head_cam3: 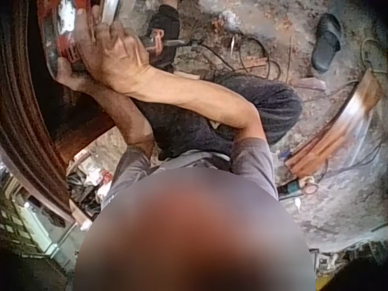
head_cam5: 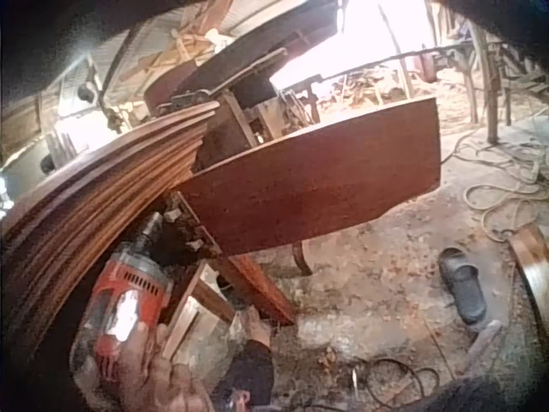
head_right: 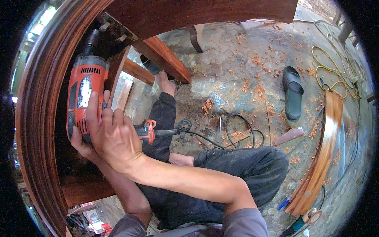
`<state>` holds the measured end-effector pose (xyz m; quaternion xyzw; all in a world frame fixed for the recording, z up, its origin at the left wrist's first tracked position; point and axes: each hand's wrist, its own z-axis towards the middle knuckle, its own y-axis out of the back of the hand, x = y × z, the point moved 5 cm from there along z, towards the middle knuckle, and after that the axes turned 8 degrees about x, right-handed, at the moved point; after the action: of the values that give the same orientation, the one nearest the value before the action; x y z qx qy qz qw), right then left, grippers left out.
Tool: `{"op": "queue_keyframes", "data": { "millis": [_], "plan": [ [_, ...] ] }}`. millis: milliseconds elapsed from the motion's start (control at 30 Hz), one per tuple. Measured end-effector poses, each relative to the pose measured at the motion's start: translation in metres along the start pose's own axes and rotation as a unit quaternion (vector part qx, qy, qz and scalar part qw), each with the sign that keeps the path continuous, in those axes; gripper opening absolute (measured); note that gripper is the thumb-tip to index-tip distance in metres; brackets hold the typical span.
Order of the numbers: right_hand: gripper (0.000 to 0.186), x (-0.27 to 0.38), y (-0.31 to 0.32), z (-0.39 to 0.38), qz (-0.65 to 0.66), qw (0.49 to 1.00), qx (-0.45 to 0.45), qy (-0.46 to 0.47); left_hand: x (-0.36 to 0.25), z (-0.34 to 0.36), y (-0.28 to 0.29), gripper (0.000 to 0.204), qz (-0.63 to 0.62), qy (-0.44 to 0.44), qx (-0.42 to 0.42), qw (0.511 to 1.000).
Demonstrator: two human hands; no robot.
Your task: Drill holes for hinge installation on a wooden furniture piece.
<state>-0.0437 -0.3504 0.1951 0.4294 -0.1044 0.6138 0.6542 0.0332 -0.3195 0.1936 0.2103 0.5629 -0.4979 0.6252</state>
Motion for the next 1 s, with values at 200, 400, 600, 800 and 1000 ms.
{"op": "queue_keyframes", "data": {
  "millis": [200,400,600,800,1000],
  "plan": [
    [0.068,0.0,-0.002,0.002,-0.026,1.0,-0.01,-0.004,-0.003,0.0,0.007,0.1,0.039,0.003,0.016,0.999],
    [0.067,-0.001,-0.004,0.0,-0.024,1.0,0.007,-0.017,-0.004,0.005,0.009,0.097,0.025,-0.008,0.057,0.998],
    [0.069,0.003,-0.004,0.002,-0.03,0.999,-0.001,-0.011,-0.003,0.0,0.011,0.099,0.002,0.018,0.031,0.999],
    [0.094,-0.026,-0.003,-0.021,0.151,0.988,0.022,0.017,-0.001,-0.016,0.001,0.09,0.183,-0.045,-0.001,0.982],
    [0.078,-0.054,0.055,-0.107,0.362,0.909,0.029,0.205,0.002,-0.054,-0.013,0.086,0.03,-0.018,-0.031,0.999]
  ]
}}
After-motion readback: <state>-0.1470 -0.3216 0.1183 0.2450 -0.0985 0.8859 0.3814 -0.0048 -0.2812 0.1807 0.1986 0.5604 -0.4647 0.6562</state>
